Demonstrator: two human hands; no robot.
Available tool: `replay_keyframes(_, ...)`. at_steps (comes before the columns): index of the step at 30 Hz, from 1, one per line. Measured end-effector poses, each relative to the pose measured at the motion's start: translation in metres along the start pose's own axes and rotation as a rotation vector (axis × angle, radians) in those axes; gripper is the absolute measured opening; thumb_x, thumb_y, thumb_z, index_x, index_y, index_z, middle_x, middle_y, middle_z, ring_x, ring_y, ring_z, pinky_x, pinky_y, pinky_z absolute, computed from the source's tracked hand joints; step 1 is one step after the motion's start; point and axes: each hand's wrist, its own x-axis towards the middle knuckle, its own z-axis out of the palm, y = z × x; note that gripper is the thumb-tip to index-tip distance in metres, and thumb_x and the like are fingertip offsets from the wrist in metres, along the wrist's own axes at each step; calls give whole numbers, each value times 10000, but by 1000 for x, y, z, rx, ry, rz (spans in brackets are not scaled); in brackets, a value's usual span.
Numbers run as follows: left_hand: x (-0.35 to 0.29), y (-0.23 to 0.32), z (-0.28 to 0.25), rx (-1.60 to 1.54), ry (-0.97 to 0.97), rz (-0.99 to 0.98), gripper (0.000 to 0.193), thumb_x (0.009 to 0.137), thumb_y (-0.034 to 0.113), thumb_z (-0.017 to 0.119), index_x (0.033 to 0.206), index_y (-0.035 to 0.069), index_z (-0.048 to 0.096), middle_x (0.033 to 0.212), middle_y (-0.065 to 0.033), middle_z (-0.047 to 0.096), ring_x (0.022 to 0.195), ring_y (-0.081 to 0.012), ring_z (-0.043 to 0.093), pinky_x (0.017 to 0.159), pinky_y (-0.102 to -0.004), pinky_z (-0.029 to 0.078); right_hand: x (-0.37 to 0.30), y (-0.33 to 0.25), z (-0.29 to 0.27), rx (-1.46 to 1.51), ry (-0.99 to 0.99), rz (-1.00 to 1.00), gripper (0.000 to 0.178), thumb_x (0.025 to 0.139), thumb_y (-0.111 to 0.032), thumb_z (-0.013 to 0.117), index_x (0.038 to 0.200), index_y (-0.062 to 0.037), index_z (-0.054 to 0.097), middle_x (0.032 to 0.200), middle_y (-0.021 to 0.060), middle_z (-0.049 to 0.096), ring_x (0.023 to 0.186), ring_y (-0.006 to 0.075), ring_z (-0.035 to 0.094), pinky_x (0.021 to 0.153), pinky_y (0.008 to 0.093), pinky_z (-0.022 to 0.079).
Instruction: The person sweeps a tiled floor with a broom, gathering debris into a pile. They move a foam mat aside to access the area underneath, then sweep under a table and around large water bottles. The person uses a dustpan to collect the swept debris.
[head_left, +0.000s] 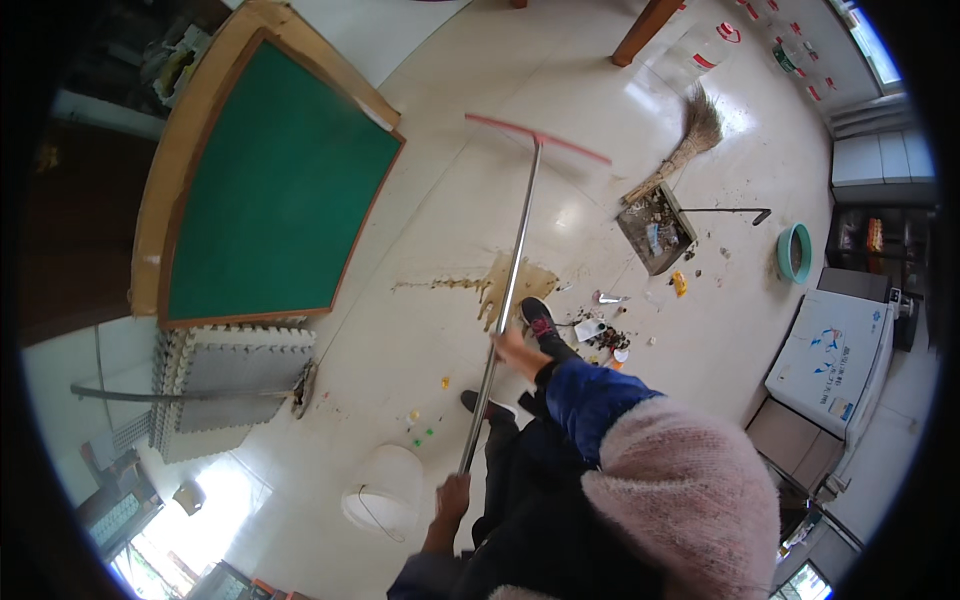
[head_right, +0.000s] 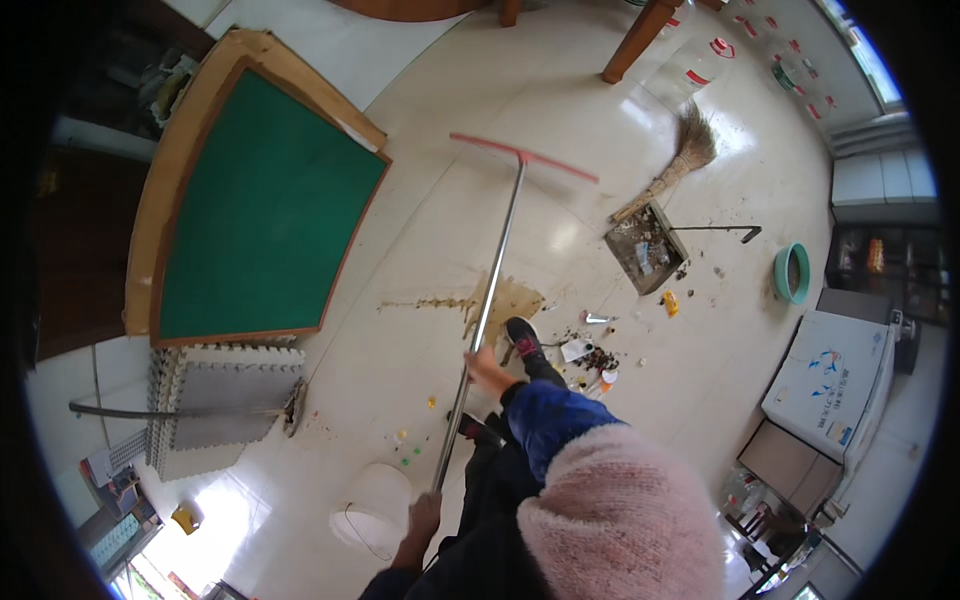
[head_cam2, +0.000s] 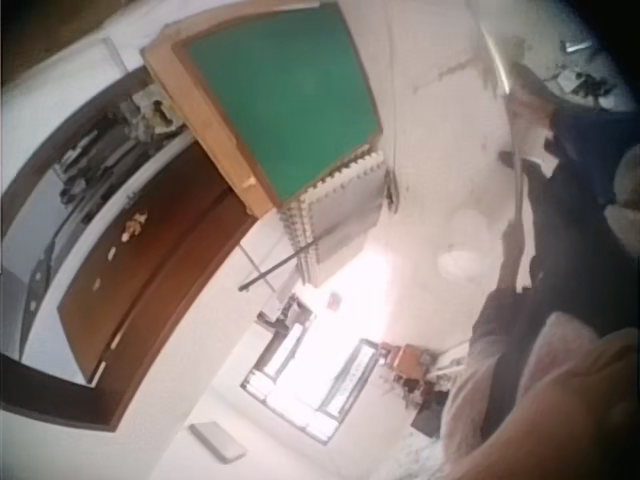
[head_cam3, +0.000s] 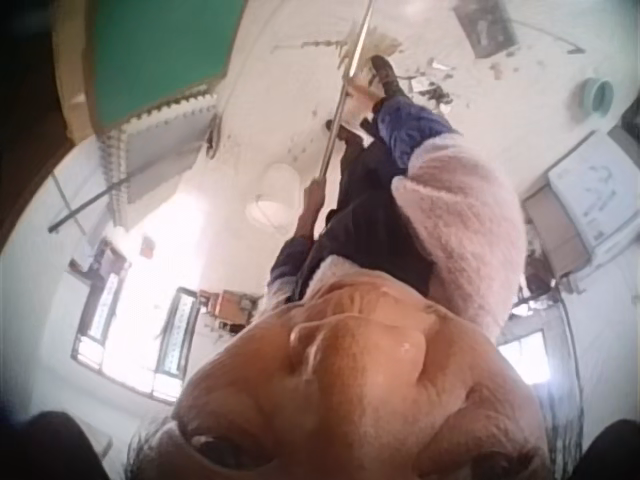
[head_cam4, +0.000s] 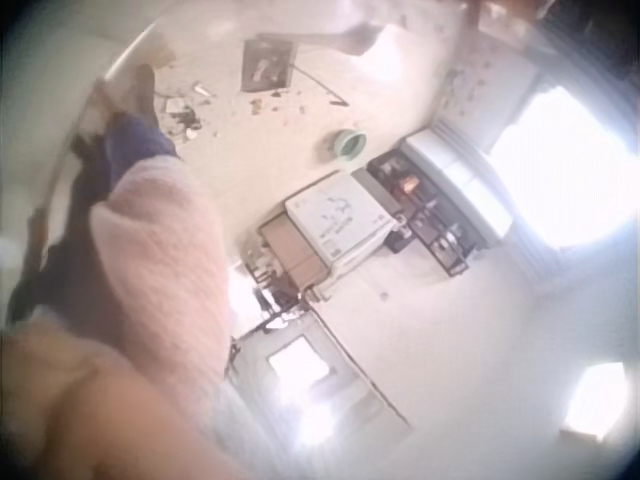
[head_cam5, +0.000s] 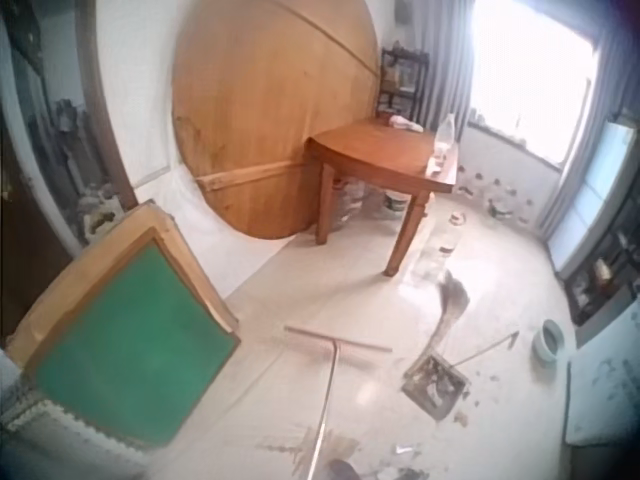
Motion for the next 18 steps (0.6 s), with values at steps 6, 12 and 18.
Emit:
replay_keyframes(6, 246, 167, -15, -515, 121, 201, 347, 893, 348, 466, 896, 1, 467, 866, -288, 566, 826, -475, 530, 662, -533, 403, 136, -184, -78, 10, 80, -102, 189, 857, -146, 556, 835, 30, 494, 677, 128, 556, 501, 278, 602, 412, 404, 527)
replay_keyframes(12, 232, 180, -28, -377, 45, 9, 374, 886, 367, 460, 918, -6, 458, 868, -290, 569, 850, -486, 523, 722, -526, 408, 135, -199, -86, -299, 32, -42, 169, 810, -100, 554, 834, 67, 554, 668, 190, 602, 520, 304, 632, 422, 400, 512)
replay_keyframes(18, 54, 66, -4, -204, -121, -235, 364, 890, 373, 452, 936, 12, 473, 855, -287, 577, 853, -469, 542, 714, -545, 412, 23, -9, -22, -358, -42, 133, 167, 772, -114, 625, 801, 42, 573, 740, 190, 624, 638, 343, 649, 460, 431, 523)
